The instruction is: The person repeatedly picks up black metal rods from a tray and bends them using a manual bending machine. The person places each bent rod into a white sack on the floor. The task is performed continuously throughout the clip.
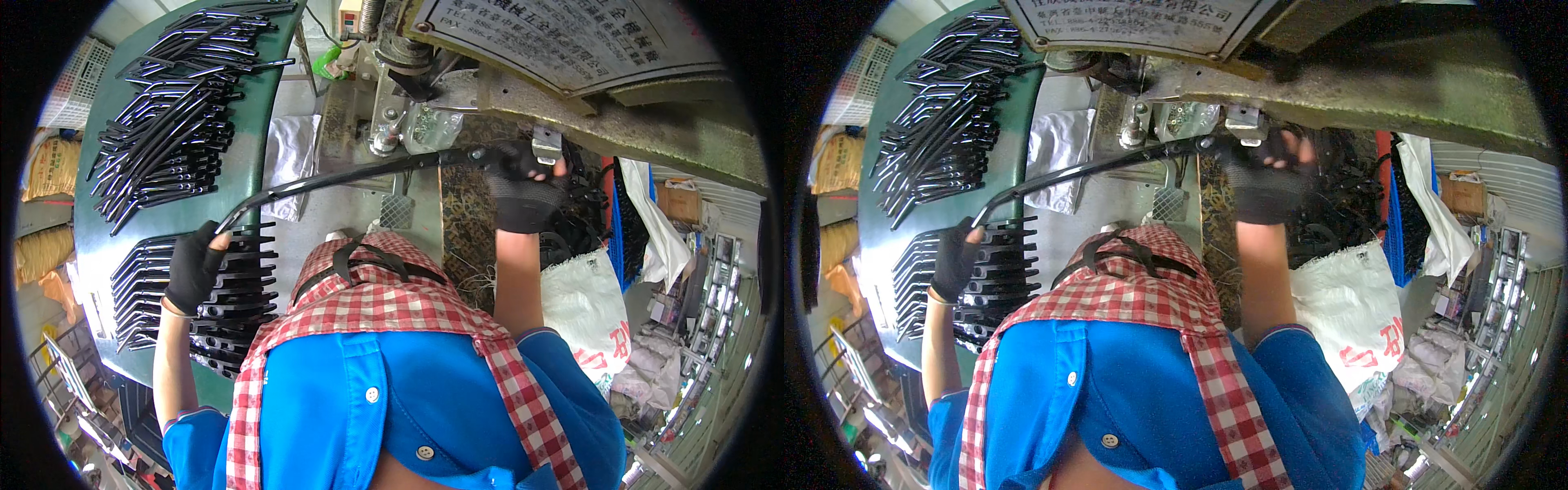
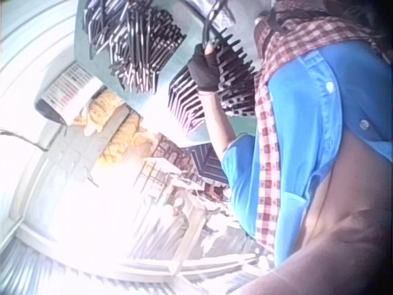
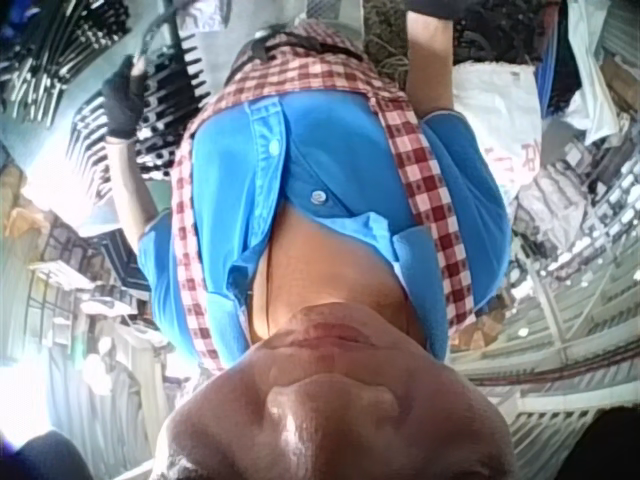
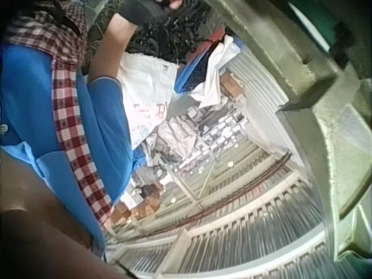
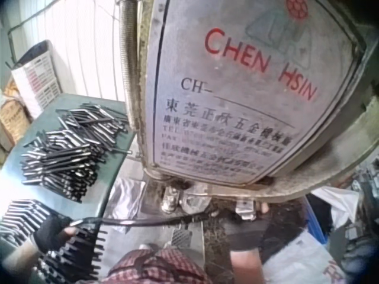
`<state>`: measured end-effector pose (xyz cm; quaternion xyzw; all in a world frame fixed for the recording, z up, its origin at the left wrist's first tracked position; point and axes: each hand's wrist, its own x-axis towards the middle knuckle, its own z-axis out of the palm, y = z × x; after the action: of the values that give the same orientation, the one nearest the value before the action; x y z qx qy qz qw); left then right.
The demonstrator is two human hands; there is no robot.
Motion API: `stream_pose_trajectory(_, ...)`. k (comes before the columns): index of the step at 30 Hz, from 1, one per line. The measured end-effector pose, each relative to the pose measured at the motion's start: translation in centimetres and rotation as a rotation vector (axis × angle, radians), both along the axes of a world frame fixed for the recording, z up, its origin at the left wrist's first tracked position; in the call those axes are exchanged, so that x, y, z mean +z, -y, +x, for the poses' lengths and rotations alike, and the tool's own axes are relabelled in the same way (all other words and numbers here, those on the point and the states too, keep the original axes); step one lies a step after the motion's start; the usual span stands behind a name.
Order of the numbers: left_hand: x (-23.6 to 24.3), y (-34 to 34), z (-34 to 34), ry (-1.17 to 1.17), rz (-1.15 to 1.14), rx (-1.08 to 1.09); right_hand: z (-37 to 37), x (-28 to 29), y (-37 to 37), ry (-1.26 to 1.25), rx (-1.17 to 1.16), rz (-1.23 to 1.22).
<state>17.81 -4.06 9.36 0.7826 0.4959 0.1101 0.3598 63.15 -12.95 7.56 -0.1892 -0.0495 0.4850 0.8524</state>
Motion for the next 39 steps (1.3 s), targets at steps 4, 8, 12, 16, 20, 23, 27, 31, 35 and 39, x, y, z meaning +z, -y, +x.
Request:
stream_pose_trajectory(4, -0.2, 0.3, 0.4, 0.008, 0.055, -0.023, 0.1, -1.4, -0.4, -0.025, 0.043, 0.123)
stream_pose_trajectory(8, 0.3, -0.1, 0.4, -0.046, -0.033, -0.036, -1.8, -1.2, -0.5, -0.12, 0.065, -0.021)
stream_pose_trajectory(12, 0.7, -0.8, 0.0, -0.05, -0.081, -0.041, -0.9, -2.5, 1.8, -0.065, 0.128, -0.25)
stream_pose_trajectory(16, 0.9, -1.6, -0.7, -0.035, 0.091, -0.059, 3.2, -2.0, 3.4, 0.12, -0.278, -0.622)
stream_pose_trajectory(20, 1.8, -3.4, -0.5, -0.118, 0.017, -0.14, 1.8, 3.3, 2.4, 1.766, 0.182, -0.574)
stream_pose_trajectory(23, 2.3, -4.0, -0.2, -0.109, 0.05, -0.182, -1.8, 5.2, 0.2, 2.084, 0.746, -0.624)
stream_pose_trajectory(27, 1.5, -4.4, -0.7, -0.08, 0.007, -0.181, -3.4, 5.2, -0.6, 2.124, 0.984, -0.787)
stream_pose_trajectory(31, -0.3, -4.1, -1.9, -0.068, -0.159, -0.113, -3.6, 4.8, -0.6, 2.275, 0.622, -0.647)
stream_pose_trajectory(35, 0.7, -3.4, -1.4, -0.102, -0.05, -0.112, -4.2, 5.8, -0.9, 2.367, 0.632, -0.684)
stream_pose_trajectory(39, 1.5, -4.1, -0.8, -0.142, 0.226, -0.155, -3.2, 4.6, -1.2, 2.223, 0.841, -0.634)
